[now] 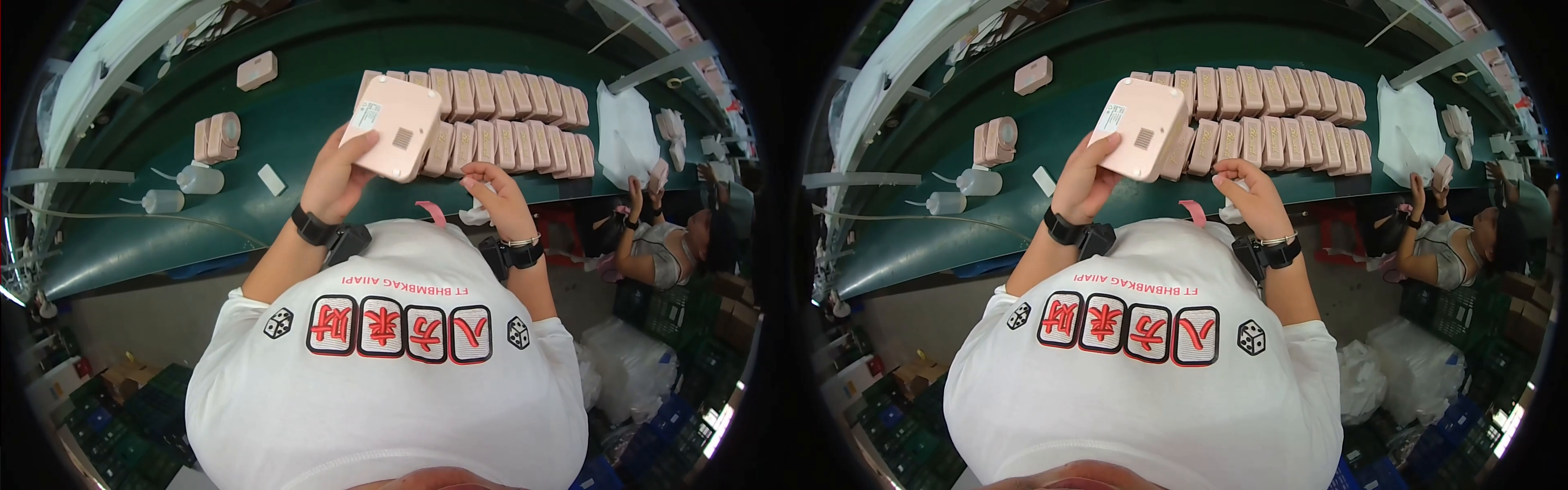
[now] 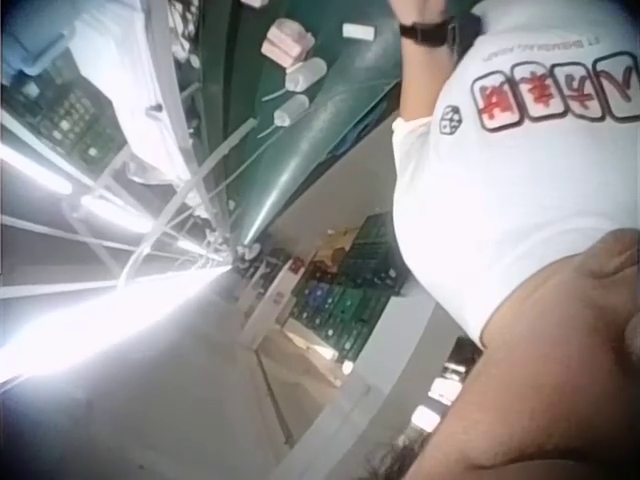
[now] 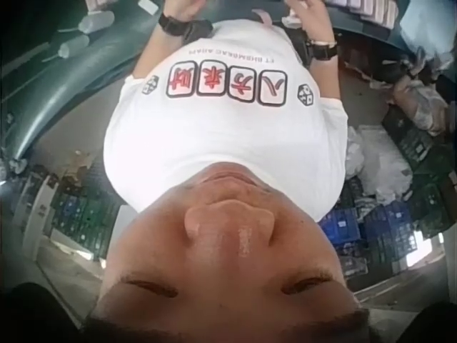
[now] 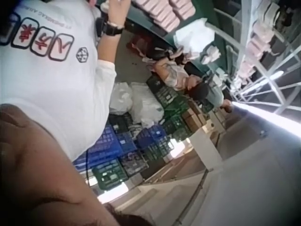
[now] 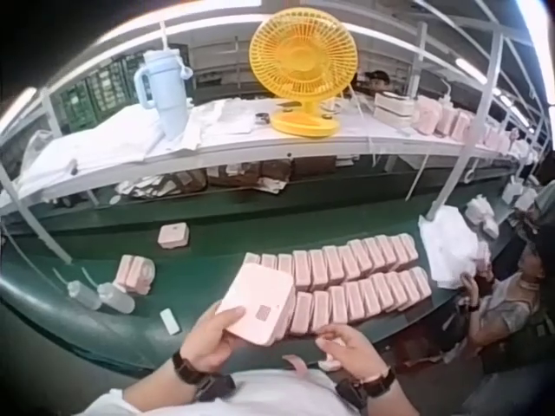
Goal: Cleaning and inspecting pink plastic electronic components using a cloth and cleaning solution at an assembly line.
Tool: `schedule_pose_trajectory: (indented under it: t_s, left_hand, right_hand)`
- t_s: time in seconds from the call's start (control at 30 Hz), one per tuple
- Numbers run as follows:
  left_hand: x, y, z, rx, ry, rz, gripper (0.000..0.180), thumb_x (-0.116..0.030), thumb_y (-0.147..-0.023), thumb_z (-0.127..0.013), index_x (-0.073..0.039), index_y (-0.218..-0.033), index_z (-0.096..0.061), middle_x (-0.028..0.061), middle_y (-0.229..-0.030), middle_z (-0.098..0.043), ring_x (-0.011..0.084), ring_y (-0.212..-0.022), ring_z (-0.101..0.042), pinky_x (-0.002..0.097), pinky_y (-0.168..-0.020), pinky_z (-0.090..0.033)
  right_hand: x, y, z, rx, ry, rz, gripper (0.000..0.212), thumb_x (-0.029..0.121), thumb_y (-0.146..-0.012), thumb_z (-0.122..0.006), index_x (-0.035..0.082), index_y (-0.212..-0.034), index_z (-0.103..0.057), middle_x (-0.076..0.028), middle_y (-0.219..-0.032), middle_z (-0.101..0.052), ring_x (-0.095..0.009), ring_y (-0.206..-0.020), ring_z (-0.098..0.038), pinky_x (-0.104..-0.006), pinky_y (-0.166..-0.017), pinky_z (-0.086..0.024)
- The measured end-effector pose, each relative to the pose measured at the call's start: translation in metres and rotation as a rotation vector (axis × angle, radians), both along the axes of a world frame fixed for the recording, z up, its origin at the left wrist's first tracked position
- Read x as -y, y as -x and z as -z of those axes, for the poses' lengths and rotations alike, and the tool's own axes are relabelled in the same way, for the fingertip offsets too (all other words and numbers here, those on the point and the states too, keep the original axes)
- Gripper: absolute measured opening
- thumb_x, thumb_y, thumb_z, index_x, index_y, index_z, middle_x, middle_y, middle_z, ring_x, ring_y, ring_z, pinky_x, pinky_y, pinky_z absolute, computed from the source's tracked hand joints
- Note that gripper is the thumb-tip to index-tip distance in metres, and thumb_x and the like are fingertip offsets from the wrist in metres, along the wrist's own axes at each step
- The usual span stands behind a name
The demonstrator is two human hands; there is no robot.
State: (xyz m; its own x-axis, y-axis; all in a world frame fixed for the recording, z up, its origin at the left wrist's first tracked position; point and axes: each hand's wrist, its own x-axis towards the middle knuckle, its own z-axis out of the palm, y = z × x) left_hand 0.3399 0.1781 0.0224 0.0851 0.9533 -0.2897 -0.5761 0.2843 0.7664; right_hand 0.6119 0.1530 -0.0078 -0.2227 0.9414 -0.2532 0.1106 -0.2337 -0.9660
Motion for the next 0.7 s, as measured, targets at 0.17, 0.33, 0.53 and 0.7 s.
schedule_pose_trajectory:
  t_s: [0.17,0.33,0.53,0.7]
  left_hand:
    - [-0.011,-0.004,0.020,0.246,0.151,0.078,0.044,-0.021,-0.098,-0.057,-0.005,-0.137,-0.043,0.0135,-0.130,-0.055,0.0219,-0.109,-0.059,0.0357,-0.093,-0.050]
    - [-0.010,-0.035,0.015,0.344,0.146,0.166,0.048,-0.023,-0.098,-0.057,-0.006,-0.139,-0.039,0.0113,-0.130,-0.054,0.0205,-0.114,-0.056,0.0368,-0.096,-0.047]
    - [-0.017,-0.074,0.011,0.038,-0.070,0.246,0.049,-0.022,-0.099,-0.057,-0.010,-0.141,-0.036,0.0067,-0.128,-0.054,0.0170,-0.120,-0.051,0.0351,-0.098,-0.042]
    - [-0.014,-0.108,0.000,0.100,-0.128,0.323,0.051,-0.023,-0.098,-0.057,-0.010,-0.143,-0.036,0.0055,-0.131,-0.054,0.0170,-0.123,-0.049,0.0363,-0.102,-0.039]
  right_hand:
    - [-0.004,0.007,-0.014,-0.003,0.113,-0.026,0.029,0.025,-0.097,-0.059,0.004,-0.118,-0.062,-0.001,-0.105,-0.065,-0.005,-0.086,-0.054,-0.0177,-0.068,-0.040]
    - [-0.007,0.023,-0.013,-0.164,-0.027,-0.038,0.038,0.025,-0.099,-0.056,-0.001,-0.126,-0.054,-0.007,-0.112,-0.065,-0.009,-0.095,-0.058,-0.0213,-0.075,-0.045]
    - [-0.014,0.014,-0.011,-0.151,-0.056,0.097,0.045,0.014,-0.096,-0.061,-0.007,-0.132,-0.046,-0.012,-0.119,-0.063,-0.012,-0.102,-0.060,-0.0260,-0.088,-0.048]
    - [0.008,-0.031,-0.018,-0.366,0.010,0.267,0.044,0.008,-0.092,-0.064,-0.006,-0.130,-0.048,-0.010,-0.117,-0.063,-0.012,-0.099,-0.061,-0.0237,-0.084,-0.048]
